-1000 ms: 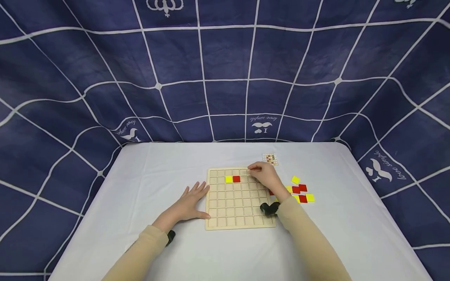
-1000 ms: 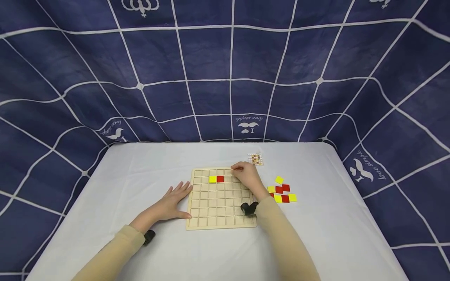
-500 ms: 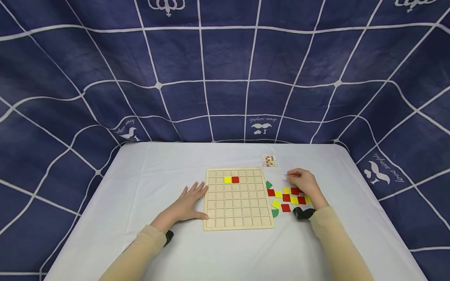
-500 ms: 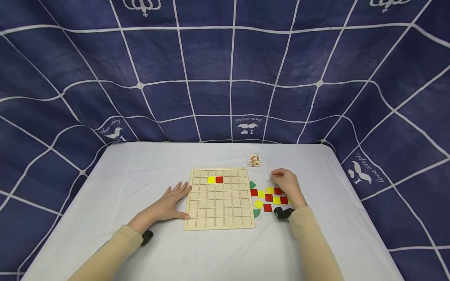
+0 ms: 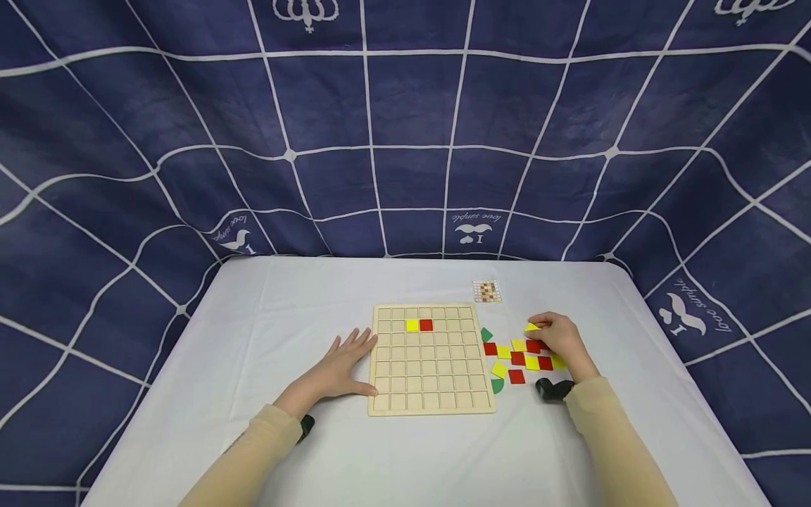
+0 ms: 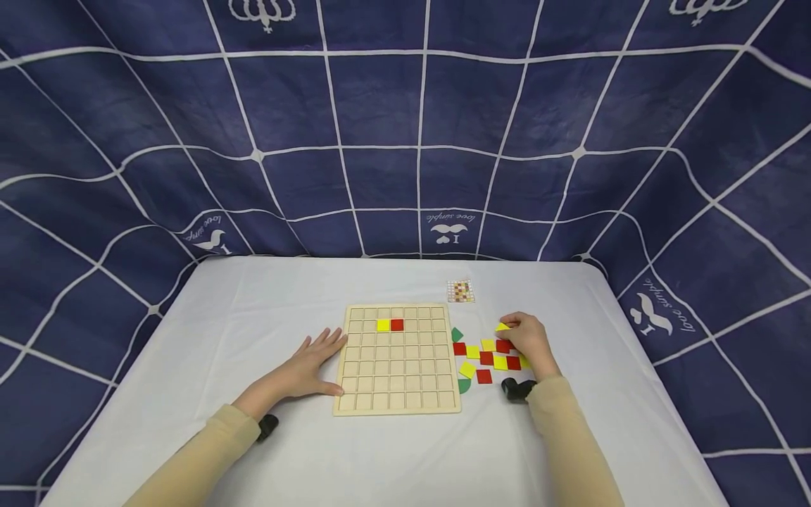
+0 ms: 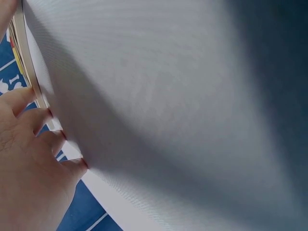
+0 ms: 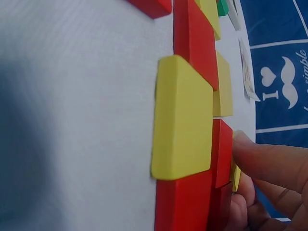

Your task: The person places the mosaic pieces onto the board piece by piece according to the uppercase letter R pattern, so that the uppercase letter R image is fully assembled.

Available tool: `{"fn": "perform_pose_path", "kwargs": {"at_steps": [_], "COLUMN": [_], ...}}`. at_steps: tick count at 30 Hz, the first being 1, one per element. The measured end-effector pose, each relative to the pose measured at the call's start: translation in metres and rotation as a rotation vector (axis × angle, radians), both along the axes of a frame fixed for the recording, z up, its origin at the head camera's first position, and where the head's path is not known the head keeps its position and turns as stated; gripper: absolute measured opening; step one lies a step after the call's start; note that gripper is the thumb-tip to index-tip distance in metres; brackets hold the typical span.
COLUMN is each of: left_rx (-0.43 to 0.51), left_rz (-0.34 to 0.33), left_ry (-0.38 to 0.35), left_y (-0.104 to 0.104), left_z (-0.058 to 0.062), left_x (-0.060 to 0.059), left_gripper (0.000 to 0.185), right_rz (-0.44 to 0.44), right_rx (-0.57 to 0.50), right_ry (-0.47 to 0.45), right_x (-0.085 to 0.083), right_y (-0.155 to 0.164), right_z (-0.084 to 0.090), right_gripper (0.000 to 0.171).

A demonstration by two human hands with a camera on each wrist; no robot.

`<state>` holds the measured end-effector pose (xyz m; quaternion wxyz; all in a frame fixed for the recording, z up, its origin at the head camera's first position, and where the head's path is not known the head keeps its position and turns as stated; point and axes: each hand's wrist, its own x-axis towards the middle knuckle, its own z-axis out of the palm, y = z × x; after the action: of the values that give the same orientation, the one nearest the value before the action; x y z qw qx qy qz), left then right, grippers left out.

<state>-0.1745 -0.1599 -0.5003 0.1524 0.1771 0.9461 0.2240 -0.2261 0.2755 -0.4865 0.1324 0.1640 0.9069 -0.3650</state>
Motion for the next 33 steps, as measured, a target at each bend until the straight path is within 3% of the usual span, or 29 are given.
{"fn": "perform_pose_path", "kwargs": {"at_steps": [11, 16, 24, 33], "left_rx": [0.003, 0.003, -0.002, -0.005], "left_rz": [-0.004, -0.003, -0.003, -0.012], "left_ry": [0.005, 0.009, 0.008, -0.004], "left_y": [-0.002, -0.002, -0.001, -0.001], "left_z": [-0.003, -0.004, -0.003, -0.001], "left_x": [-0.001, -0.001, -0.001, -0.001], "left_gripper": [0.115, 0.115, 0.116, 0.114], "right_rz": [0.003, -0.01, -0.033, 0.092], "right_rx": [0.008, -0.063, -0.213, -0.313], "right_ry": [0.036, 0.091, 0.148, 0.194], "right_x": [0.0, -0.001, -0.01, -0.02], "right_y": [-0.001, -0.008, -0.043, -0.095], "right_z": [-0.003, 0.0, 0.007, 0.005], "right_gripper": [0.04, 0.039, 0.032, 0.023]}}
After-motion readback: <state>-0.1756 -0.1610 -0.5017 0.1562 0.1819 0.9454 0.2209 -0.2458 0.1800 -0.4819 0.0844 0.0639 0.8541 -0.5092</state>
